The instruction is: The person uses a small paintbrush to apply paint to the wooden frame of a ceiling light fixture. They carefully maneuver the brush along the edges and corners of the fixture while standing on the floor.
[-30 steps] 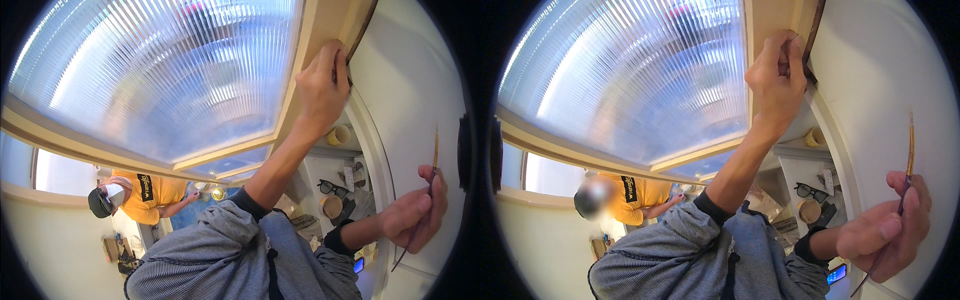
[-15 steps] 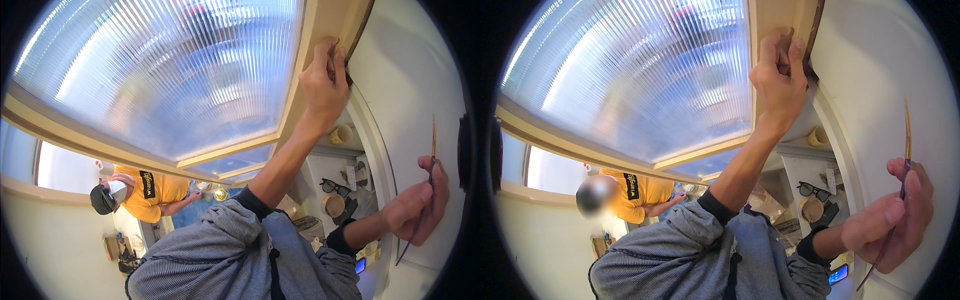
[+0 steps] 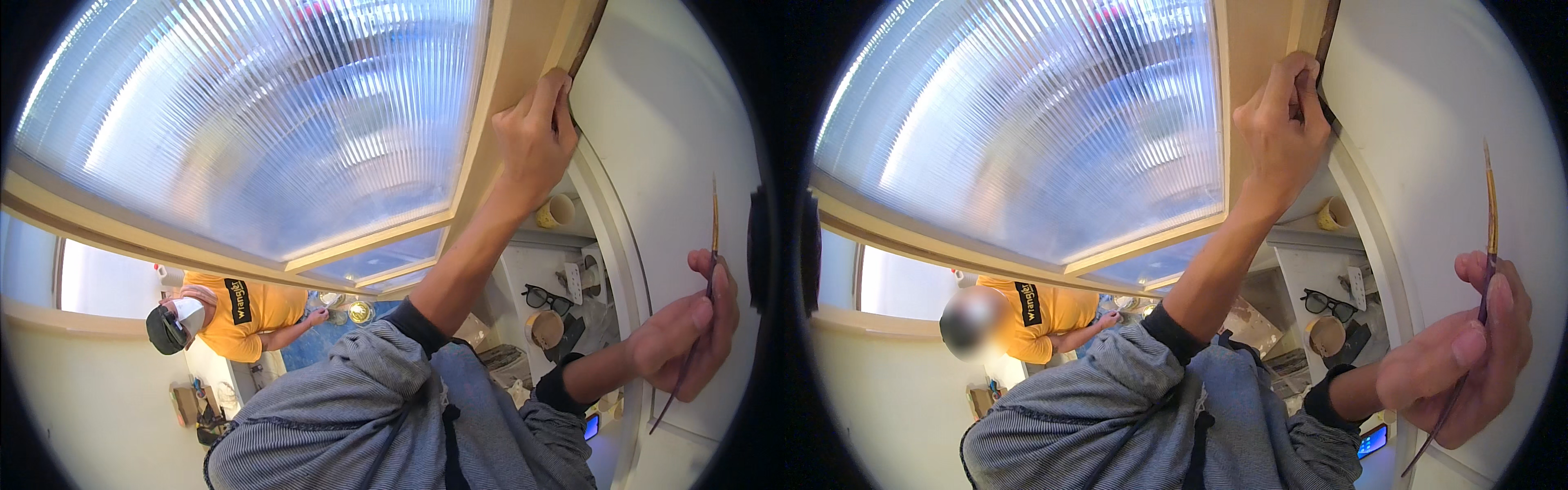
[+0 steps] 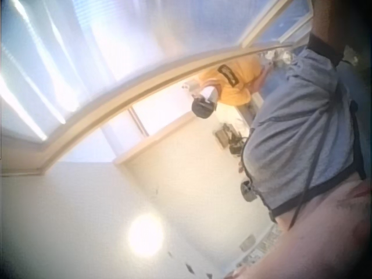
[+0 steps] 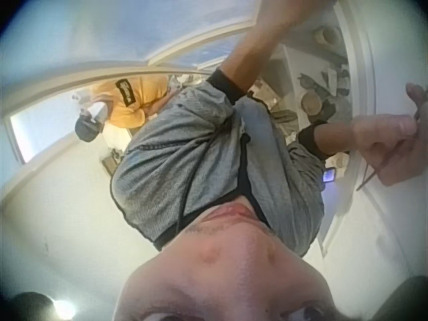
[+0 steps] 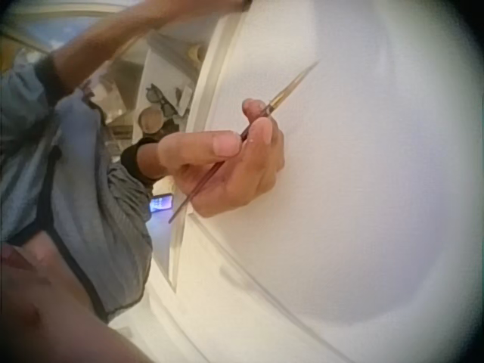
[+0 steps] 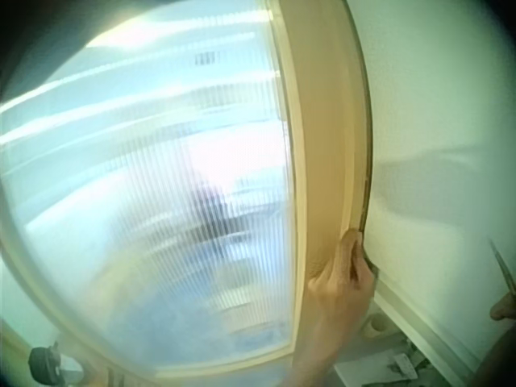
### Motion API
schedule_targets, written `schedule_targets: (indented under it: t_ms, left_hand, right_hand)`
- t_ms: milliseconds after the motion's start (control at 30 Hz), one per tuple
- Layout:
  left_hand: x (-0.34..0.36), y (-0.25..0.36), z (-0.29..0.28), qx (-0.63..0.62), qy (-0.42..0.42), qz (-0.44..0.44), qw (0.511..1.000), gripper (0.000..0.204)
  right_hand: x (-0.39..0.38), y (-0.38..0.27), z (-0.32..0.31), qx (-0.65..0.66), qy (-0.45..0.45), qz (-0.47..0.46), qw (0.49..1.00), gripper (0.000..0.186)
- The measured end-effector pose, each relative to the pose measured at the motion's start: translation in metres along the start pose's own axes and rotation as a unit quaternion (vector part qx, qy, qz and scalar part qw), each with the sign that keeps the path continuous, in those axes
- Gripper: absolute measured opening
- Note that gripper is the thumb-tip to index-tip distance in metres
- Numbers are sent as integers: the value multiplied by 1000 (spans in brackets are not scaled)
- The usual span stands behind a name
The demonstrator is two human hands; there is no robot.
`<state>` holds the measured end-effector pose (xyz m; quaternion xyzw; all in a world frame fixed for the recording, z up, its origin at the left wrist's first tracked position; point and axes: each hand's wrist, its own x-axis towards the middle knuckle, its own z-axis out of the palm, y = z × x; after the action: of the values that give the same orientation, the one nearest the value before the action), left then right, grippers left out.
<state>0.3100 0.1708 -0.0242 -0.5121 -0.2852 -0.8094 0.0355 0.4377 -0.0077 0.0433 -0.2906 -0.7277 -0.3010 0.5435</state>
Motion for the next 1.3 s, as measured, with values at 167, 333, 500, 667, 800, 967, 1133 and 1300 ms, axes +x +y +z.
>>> schedule_targets:
  t_ms: [167,333,500,667,800,967,1133,1300]
  left_hand:
    - [6,14,-10,3,6,-82,997,8]
    - [8,11,-5,0,30,-63,998,9]
    - [7,8,2,-14,73,-35,997,5]
    - [7,13,4,-3,56,-57,997,4]
    - [7,16,-1,-5,37,-100,994,5]
    - [1,13,-12,-67,14,-191,979,10]
    - [9,17,-10,-42,-9,-158,987,9]
    - [17,26,-9,-3,-9,-112,994,6]
  right_hand:
    - [2,-3,5,-32,-6,-5,999,32]
    - [5,-1,5,-32,-15,-25,999,31]
    - [-4,-1,0,17,1,-1,1000,29]
    - [3,-2,0,-14,-20,-16,1000,30]
    - [4,-6,5,-35,-17,-10,999,31]
    - [0,-3,2,26,-10,-3,1000,30]
    - [2,-3,4,-3,0,1,1000,29]
    - [5,-4,7,-31,11,-6,999,29]
